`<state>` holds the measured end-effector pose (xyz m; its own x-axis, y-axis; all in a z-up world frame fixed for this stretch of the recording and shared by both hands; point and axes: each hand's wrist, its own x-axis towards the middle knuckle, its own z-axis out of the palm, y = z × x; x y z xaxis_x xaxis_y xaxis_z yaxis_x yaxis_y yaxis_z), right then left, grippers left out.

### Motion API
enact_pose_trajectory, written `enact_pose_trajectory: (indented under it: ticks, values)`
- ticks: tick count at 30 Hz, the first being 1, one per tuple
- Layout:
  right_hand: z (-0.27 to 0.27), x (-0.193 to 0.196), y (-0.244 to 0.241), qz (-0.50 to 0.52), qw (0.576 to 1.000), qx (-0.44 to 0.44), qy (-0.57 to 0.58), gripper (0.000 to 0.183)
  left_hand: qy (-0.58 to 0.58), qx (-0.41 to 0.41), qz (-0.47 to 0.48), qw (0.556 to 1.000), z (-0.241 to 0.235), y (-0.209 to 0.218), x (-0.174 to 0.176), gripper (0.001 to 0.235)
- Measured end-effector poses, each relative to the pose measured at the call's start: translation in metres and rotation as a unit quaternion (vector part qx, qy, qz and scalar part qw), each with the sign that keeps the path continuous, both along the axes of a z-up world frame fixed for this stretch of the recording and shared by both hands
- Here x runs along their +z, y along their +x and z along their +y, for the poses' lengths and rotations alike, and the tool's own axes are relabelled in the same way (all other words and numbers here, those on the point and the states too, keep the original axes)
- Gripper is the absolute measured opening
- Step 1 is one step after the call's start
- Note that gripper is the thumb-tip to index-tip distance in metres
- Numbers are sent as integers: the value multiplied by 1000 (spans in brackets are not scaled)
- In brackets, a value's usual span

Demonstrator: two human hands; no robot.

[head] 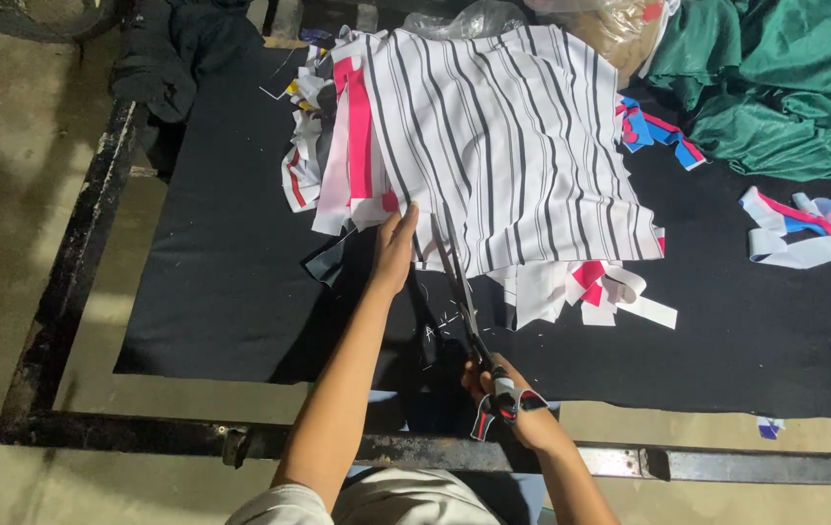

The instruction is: Trimming the edges of a stack of striped fabric pieces using scissors on a workbench

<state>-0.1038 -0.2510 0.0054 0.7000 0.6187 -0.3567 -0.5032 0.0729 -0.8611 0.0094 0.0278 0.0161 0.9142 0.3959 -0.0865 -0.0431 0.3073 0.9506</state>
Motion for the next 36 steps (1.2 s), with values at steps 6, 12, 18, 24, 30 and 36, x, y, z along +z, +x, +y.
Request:
enact_pose_trajectory:
  ticks: [6,12,18,24,30,36]
  values:
    - [10,19,8,-4,1000,3,-26,52,-35,15,93,995,-1,-4,14,80]
    - [3,2,4,27,999,-20,7,36,-13,59,66,996,5,-9,30,77]
    - [14,34,9,-60,995,21,-80,46,-17,22,102,994,2,-8,24,87]
    - [29,39,24,-59,996,12,-66,40,-18,4,83,996,-4,-4,11,90]
    - [60,69,36,-183,941,25,-284,43,29,34,-5,999,-7,0,-20,54]
    - [47,25,61,-169,968,-18,-186,37,45,36,-41,997,-1,22,-86,41]
